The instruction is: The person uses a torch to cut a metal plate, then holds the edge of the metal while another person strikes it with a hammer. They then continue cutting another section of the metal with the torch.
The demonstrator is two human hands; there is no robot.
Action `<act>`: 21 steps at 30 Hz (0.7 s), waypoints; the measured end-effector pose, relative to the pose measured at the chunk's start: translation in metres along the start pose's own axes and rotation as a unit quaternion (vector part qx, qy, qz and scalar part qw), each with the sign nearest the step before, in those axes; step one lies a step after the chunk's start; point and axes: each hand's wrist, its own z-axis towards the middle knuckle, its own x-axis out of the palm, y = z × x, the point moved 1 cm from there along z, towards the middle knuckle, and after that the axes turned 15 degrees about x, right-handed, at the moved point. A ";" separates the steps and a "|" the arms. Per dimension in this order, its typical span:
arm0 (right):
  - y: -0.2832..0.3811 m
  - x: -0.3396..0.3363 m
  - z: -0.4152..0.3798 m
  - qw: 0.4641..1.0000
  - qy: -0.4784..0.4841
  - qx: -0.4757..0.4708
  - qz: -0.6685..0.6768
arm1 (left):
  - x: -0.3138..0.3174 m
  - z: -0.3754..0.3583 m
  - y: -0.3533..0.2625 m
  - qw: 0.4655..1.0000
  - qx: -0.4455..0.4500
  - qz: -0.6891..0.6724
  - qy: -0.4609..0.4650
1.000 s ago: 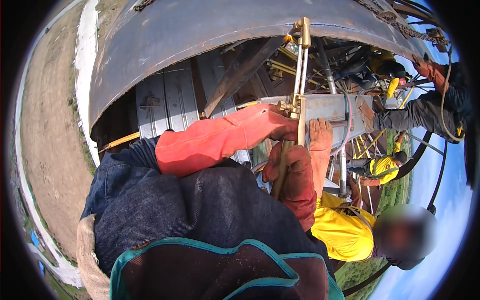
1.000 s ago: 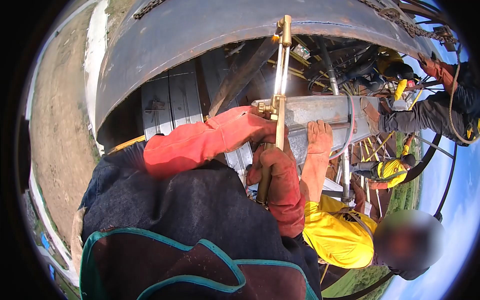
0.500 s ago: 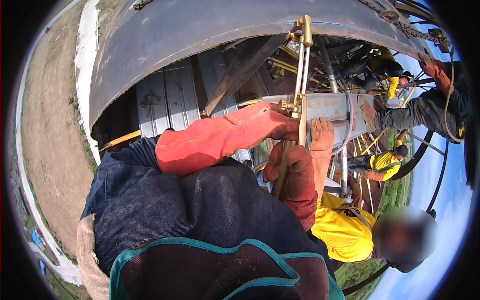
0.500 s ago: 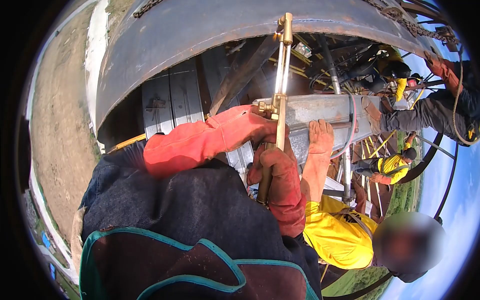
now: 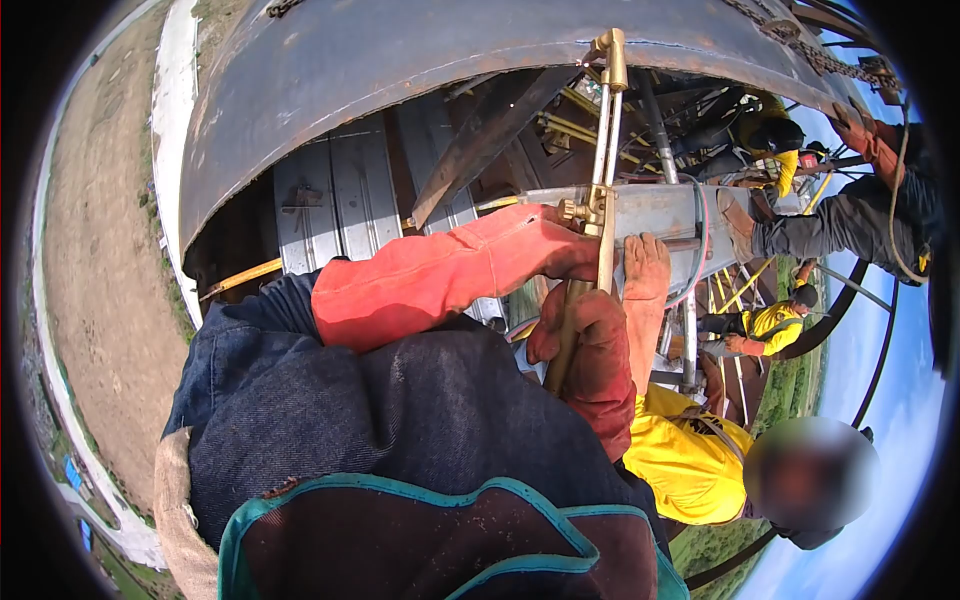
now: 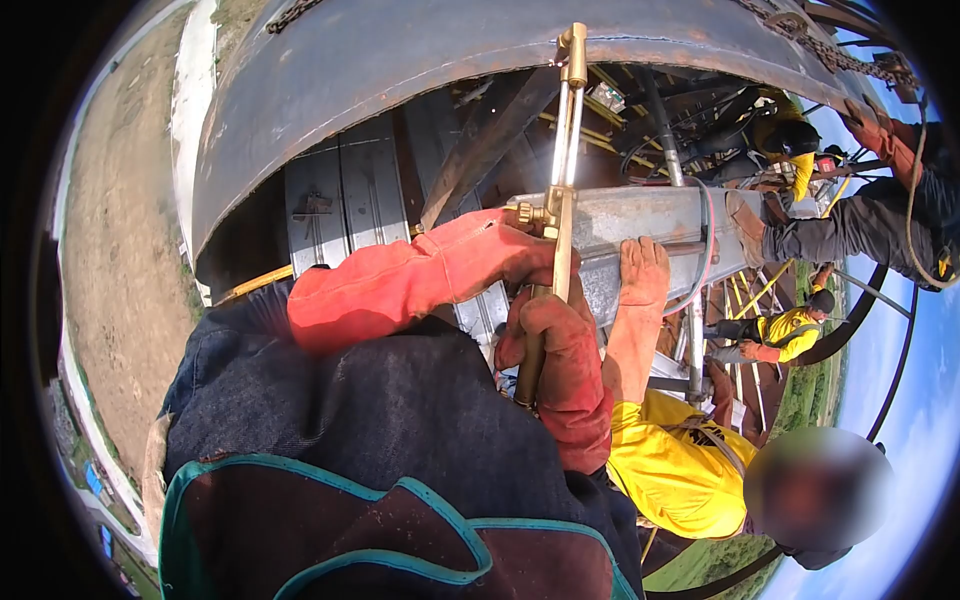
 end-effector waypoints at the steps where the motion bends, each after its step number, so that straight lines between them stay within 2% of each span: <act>1: 0.000 0.000 -0.001 1.000 0.001 0.000 -0.002 | 0.002 0.000 -0.001 0.999 -0.017 -0.027 -0.010; 7: -0.004 -0.010 0.003 1.000 -0.006 0.017 0.006 | 0.001 0.001 -0.010 1.000 -0.010 0.010 -0.004; 10: -0.005 -0.011 0.004 1.000 -0.005 0.024 0.014 | -0.002 0.001 -0.003 0.997 0.050 0.055 0.030; 13: -0.006 -0.014 0.005 0.999 -0.006 0.026 0.018 | 0.001 0.002 -0.008 0.999 0.000 0.033 0.005; 19: -0.007 -0.012 0.003 1.000 -0.007 0.024 0.018 | 0.001 0.001 -0.004 0.998 0.008 0.062 0.016; 21: -0.006 -0.010 0.002 1.000 -0.004 0.017 0.013 | 0.003 0.002 -0.004 0.999 -0.028 0.023 -0.004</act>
